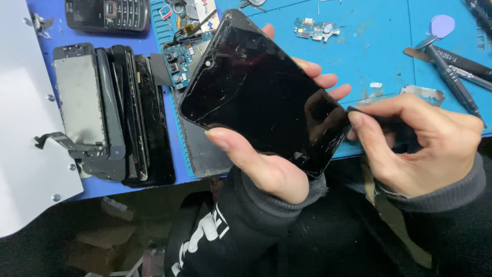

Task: The recorder is disassembling a smartphone, specifically prying the screen away from the frame using tools.

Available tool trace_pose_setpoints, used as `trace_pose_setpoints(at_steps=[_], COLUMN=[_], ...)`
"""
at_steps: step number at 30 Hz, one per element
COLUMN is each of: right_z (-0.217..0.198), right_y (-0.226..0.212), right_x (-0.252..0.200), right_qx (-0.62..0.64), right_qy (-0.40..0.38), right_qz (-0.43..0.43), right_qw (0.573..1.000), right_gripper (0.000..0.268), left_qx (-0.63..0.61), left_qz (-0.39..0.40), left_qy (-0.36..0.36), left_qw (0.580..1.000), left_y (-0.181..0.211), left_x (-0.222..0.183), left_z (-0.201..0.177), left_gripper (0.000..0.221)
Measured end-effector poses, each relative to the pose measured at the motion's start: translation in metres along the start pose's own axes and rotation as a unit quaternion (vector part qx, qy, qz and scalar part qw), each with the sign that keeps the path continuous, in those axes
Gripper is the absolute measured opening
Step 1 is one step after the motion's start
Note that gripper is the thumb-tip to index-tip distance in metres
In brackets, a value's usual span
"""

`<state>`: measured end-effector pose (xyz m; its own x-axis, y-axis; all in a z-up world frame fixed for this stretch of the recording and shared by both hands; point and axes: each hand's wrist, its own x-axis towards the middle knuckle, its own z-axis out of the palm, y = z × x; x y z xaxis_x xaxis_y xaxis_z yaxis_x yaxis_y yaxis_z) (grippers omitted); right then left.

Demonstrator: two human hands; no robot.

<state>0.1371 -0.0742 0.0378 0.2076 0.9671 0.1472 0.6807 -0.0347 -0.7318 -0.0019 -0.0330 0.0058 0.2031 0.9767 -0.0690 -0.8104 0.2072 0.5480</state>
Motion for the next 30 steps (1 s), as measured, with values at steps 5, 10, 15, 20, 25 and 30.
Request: trace_pose_setpoints(at_steps=[5,10,15,20,25,30], right_z=[-0.001,-0.003,-0.006,-0.009,-0.018,-0.034], right_y=[0.000,0.000,0.002,0.004,0.008,0.014], right_x=[0.001,0.004,0.005,0.005,0.007,0.013], right_qx=[0.018,0.018,0.018,0.008,-0.053,-0.071], right_qy=[0.003,-0.004,-0.017,-0.030,-0.043,-0.099], right_qz=[-0.006,0.010,0.012,0.018,-0.013,-0.049], right_qw=[1.000,1.000,1.000,0.999,0.998,0.991], right_gripper=[0.005,0.005,0.005,0.006,0.009,0.022], left_qx=[-0.070,-0.041,-0.028,0.003,-0.034,0.009], left_qz=[0.003,0.003,-0.023,-0.038,-0.075,-0.093], left_qy=[-0.030,-0.038,-0.054,-0.069,-0.085,-0.094], left_qw=[0.997,0.998,0.998,0.997,0.993,0.991], left_y=[-0.004,0.000,-0.002,0.000,0.003,0.002], left_x=[-0.001,0.003,0.008,0.011,0.012,0.012], left_z=[-0.010,-0.007,-0.011,-0.013,-0.015,-0.016], left_gripper=[0.105,0.103,0.100,0.099,0.092,0.087])
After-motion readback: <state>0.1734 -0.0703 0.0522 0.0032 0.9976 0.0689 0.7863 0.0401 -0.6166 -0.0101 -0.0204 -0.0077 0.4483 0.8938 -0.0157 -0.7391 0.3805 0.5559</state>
